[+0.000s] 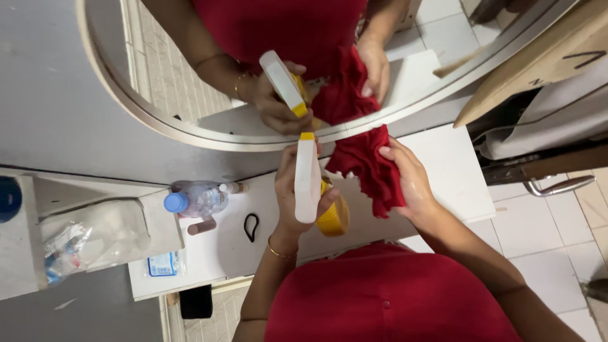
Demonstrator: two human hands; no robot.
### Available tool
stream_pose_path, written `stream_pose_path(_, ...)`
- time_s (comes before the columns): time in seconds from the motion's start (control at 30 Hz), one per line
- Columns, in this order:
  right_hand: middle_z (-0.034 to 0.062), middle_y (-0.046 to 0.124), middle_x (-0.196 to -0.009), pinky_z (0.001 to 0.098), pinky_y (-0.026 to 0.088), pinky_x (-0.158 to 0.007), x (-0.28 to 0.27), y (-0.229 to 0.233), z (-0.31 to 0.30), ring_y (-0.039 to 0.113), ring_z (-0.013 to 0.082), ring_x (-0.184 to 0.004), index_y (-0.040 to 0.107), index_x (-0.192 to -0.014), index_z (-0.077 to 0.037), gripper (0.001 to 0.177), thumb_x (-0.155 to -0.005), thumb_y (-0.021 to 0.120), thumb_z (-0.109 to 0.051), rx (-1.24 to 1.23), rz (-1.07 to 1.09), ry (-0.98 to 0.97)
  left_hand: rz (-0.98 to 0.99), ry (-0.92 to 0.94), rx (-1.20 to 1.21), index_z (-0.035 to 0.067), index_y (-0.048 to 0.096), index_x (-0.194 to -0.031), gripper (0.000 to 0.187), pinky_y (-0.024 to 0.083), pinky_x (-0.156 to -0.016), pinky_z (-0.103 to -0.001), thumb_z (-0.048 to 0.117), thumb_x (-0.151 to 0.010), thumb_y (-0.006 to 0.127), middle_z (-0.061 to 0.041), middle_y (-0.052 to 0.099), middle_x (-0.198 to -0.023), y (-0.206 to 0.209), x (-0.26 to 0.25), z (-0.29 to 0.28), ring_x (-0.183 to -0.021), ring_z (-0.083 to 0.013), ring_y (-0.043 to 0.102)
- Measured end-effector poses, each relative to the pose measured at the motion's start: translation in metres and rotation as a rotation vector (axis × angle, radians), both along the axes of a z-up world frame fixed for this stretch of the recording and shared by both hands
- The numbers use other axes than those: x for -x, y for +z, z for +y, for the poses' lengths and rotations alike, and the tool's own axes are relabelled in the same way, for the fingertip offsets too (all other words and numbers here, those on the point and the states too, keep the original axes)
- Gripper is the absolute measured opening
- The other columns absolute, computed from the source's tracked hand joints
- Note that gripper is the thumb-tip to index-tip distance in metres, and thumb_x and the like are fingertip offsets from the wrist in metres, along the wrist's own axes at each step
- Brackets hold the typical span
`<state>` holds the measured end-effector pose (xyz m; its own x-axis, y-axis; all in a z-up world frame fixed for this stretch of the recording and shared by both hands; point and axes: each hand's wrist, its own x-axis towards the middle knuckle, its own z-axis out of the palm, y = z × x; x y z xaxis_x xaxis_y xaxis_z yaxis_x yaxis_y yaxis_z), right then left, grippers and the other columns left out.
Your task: The person sprays a yellow cleaning solution onto a bathroom mirror and wipes it with a red cloth. They repeatedly spray and wipe the mirror surface, focusing on different areas to remove smudges and residue.
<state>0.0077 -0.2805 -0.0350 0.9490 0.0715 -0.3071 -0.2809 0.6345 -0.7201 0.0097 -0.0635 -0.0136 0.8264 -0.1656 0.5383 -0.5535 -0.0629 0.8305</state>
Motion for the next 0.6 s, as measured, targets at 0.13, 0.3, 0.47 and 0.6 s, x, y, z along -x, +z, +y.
stream_pose_path(0.13,0.0189,0.067,-0.117,0.0409,0.060,-0.078,-0.007,0.000,0.001,0.070,0.0267,-0.095,0.051,-0.141,0.005,0.049,-0.097,0.049,-0.017,-0.011,0.123,0.060,0.041,0.014,0.007,-0.004,0.060,-0.137,0.066,0.053,-0.107,-0.035,0.035,-0.088,0.083,-0.013,0.057,-0.129,-0.001,0.000,-0.002,-0.119,-0.0236,0.063)
stream_pose_path(0.3,0.0195,0.070,-0.109,0.0421,0.060,-0.068,-0.018,0.002,-0.017,0.070,0.0286,-0.084,0.055,-0.135,0.004,0.049,-0.093,0.052,-0.021,0.015,0.168,0.093,0.030,0.027,-0.011,-0.003,0.061,-0.136,0.066,0.057,-0.090,-0.029,0.034,-0.086,0.083,-0.012,0.058,-0.130,-0.001,0.000,-0.003,-0.104,-0.0182,0.064)
stream_pose_path(0.47,0.0188,0.069,-0.111,0.0417,0.059,-0.064,-0.019,0.018,-0.050,0.068,0.0299,-0.080,0.053,-0.142,0.002,0.056,-0.090,0.051,-0.017,0.098,0.009,0.022,0.082,-0.025,0.048,-0.002,0.061,-0.137,0.064,0.061,-0.078,-0.026,0.032,-0.087,0.084,-0.012,0.057,-0.131,-0.005,-0.001,-0.002,-0.091,-0.0124,0.067)
stream_pose_path(0.6,0.0179,0.068,-0.126,0.0376,0.060,-0.085,-0.014,0.030,-0.063,0.071,0.0261,-0.105,0.049,-0.145,0.009,0.060,-0.088,0.047,-0.010,0.111,-0.109,-0.133,0.108,-0.058,0.097,-0.003,0.059,-0.138,0.066,0.062,-0.079,-0.027,0.032,-0.088,0.084,-0.013,0.055,-0.134,-0.005,-0.001,-0.002,-0.096,-0.0143,0.065)
